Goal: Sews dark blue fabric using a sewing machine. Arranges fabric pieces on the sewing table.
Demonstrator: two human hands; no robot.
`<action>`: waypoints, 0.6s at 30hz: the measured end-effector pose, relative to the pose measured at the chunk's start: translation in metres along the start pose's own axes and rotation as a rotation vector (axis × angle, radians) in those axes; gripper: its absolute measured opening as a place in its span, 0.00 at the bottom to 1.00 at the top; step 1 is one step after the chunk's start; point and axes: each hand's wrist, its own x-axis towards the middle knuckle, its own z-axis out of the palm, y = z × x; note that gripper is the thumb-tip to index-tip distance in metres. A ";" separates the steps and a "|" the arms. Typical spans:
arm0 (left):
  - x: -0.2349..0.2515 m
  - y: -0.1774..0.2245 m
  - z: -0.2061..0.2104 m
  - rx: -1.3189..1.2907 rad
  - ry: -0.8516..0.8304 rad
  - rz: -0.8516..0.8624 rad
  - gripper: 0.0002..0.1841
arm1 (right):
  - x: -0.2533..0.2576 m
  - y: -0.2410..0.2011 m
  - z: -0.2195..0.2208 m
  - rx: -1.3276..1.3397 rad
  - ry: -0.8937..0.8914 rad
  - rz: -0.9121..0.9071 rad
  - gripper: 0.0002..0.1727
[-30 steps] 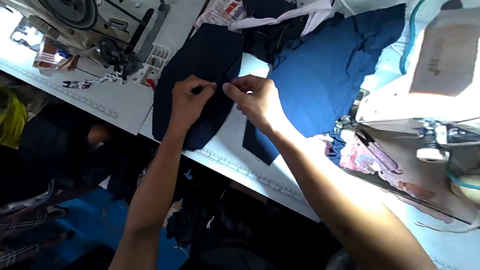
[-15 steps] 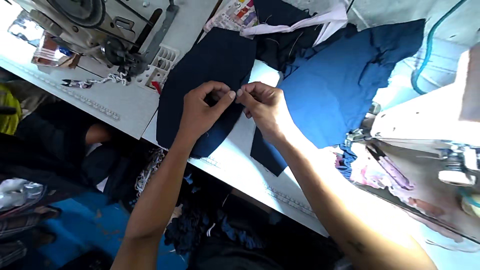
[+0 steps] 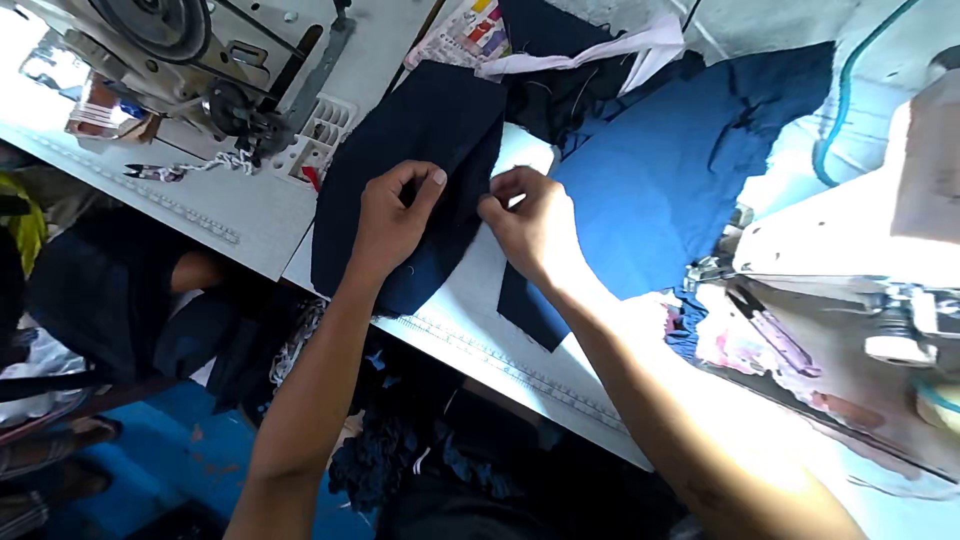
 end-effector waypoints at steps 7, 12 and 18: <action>-0.010 0.013 -0.003 0.371 0.019 0.063 0.26 | 0.058 -0.009 0.006 -0.391 0.011 -0.601 0.12; -0.024 0.041 -0.061 0.718 0.063 -0.048 0.19 | 0.062 -0.031 0.003 -0.246 0.220 -0.783 0.13; -0.043 0.088 -0.138 0.689 0.109 0.180 0.20 | 0.014 -0.046 0.003 -0.167 0.084 -0.673 0.20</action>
